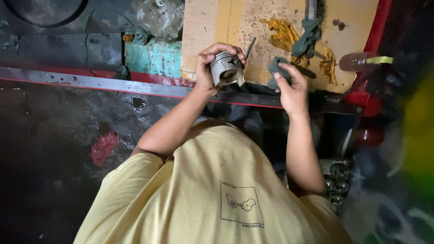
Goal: The person holds a motorcycle piston and scrapes carbon deposits from its ring grooves and skirt using a flat handheld scraper, rotating the piston to work around it. They occasionally set the piston down, pick up a cloth to wipe it, and resume scraping the grooves.
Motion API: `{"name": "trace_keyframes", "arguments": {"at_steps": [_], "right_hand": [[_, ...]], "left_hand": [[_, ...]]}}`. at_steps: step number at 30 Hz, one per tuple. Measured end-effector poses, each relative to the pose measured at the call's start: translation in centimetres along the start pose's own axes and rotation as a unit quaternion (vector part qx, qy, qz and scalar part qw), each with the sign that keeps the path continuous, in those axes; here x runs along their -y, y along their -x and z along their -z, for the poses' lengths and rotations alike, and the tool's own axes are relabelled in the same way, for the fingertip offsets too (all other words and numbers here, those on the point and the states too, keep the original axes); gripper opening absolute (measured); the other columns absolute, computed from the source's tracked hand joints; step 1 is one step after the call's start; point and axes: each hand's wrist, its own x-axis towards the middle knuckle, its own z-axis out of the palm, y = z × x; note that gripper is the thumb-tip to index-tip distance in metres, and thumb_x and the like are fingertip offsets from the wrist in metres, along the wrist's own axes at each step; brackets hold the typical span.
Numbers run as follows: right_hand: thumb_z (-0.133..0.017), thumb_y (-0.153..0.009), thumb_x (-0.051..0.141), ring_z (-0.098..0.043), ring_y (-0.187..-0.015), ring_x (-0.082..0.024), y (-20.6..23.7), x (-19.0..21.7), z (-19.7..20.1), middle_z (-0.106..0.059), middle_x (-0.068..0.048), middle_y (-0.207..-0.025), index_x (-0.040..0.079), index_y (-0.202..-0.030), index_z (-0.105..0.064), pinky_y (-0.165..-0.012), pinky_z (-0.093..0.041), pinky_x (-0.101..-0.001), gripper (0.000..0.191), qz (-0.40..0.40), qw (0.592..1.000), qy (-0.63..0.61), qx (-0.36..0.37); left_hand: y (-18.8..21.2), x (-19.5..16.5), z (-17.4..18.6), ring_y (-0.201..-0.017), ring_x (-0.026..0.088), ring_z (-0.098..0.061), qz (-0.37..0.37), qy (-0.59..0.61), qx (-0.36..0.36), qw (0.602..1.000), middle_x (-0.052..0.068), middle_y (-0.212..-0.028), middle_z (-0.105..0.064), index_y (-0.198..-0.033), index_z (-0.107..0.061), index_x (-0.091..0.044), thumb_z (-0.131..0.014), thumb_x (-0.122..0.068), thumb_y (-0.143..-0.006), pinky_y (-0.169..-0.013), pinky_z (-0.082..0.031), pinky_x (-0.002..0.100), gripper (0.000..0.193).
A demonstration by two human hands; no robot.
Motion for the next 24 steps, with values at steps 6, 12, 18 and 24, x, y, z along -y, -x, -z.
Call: {"name": "trace_keyframes", "arguments": {"at_steps": [6, 12, 18, 24], "right_hand": [[-0.069, -0.102, 0.001, -0.060, -0.129, -0.018, -3.6, -0.5, -0.5, -0.062, -0.009, -0.142, 0.002, -0.148, -0.052, -0.105, -0.050, -0.0301, 0.050, 0.085, 0.992, -0.091, 0.035], [-0.070, -0.096, 0.013, -0.070, -0.110, -0.020, -5.0, 0.6, 1.9, -0.074, -0.012, -0.120, 0.007, -0.131, -0.067, -0.097, -0.054, -0.0322, 0.035, -0.048, 0.987, 0.149, -0.032], [-0.079, -0.087, 0.020, -0.066, -0.111, -0.036, -5.6, -0.8, 2.5, -0.070, -0.019, -0.120, 0.006, -0.127, -0.069, -0.097, -0.051, -0.0445, 0.044, 0.011, 0.924, 0.383, 0.008], [-0.080, -0.083, 0.016, -0.058, -0.117, -0.038, -6.6, -2.9, 2.0, -0.065, -0.013, -0.127, 0.012, -0.119, -0.076, -0.098, -0.048, -0.0479, 0.036, 0.097, 0.856, 0.508, -0.018]], "left_hand": [[-0.8, 1.4, -0.3, -0.102, 0.038, -0.065, 0.017, 0.063, -0.035, 0.997, 0.026, -0.106, -0.066, -0.111, -0.064, 0.003, -0.045, -0.037, -0.091, -0.094, -0.056, 0.051, 0.049], [-1.3, 1.9, -0.7, -0.102, 0.039, -0.065, 0.066, 0.098, -0.096, 0.988, 0.026, -0.105, -0.066, -0.113, -0.062, 0.003, -0.043, -0.036, -0.090, -0.094, -0.056, 0.051, 0.050], [-2.0, 2.9, -0.1, -0.098, 0.036, -0.067, 0.197, 0.047, -0.213, 0.956, 0.025, -0.109, -0.070, -0.118, -0.064, 0.002, -0.040, -0.035, -0.087, -0.088, -0.057, 0.050, 0.054], [-2.0, 3.3, 0.5, -0.105, 0.034, -0.069, 0.217, 0.062, -0.233, 0.946, 0.023, -0.116, -0.071, -0.131, -0.062, 0.004, -0.039, -0.038, -0.088, -0.096, -0.056, 0.049, 0.063]]}}
